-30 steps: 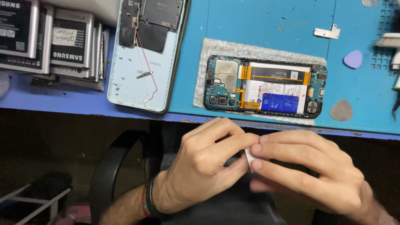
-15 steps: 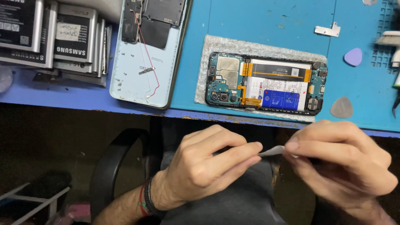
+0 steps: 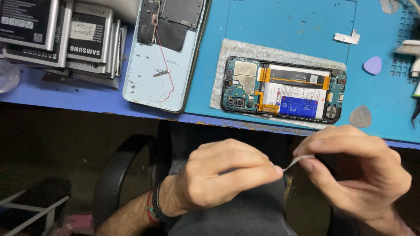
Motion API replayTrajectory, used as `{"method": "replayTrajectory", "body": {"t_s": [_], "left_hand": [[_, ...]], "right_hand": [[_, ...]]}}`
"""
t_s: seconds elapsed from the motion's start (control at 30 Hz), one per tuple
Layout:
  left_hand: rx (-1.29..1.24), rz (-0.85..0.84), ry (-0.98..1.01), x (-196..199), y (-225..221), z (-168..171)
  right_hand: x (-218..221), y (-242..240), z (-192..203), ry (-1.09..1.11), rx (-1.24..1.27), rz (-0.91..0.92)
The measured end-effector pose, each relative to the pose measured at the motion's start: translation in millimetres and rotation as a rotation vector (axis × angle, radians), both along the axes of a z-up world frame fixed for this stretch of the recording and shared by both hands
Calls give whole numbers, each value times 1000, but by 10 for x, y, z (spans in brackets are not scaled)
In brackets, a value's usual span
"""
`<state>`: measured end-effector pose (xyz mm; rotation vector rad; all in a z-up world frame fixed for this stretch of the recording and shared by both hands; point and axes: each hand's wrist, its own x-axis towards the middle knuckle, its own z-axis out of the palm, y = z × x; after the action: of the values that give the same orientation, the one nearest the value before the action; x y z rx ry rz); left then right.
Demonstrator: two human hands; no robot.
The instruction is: Technician disassembling a smartphone to remove internal components like the battery and motherboard using specialized repair tools.
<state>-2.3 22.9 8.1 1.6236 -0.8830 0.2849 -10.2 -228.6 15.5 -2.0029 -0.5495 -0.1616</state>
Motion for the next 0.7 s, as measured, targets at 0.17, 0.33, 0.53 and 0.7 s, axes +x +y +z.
{"method": "replayTrajectory", "body": {"t_s": [0.17, 0.33, 0.53, 0.7], "left_hand": [[-5, -137, -212, 82, 29, -51], [20, -79, -291, 97, 19, -50], [27, -20, -296, 53, -6, -135], [-5, -53, -384, 47, -95, -166]], "right_hand": [[30, 108, 94, 179, 148, 136], [-10, 141, 40, 343, 187, 236], [-46, 87, -103, 501, 392, 266], [-11, 131, -94, 627, 289, 266]]}}
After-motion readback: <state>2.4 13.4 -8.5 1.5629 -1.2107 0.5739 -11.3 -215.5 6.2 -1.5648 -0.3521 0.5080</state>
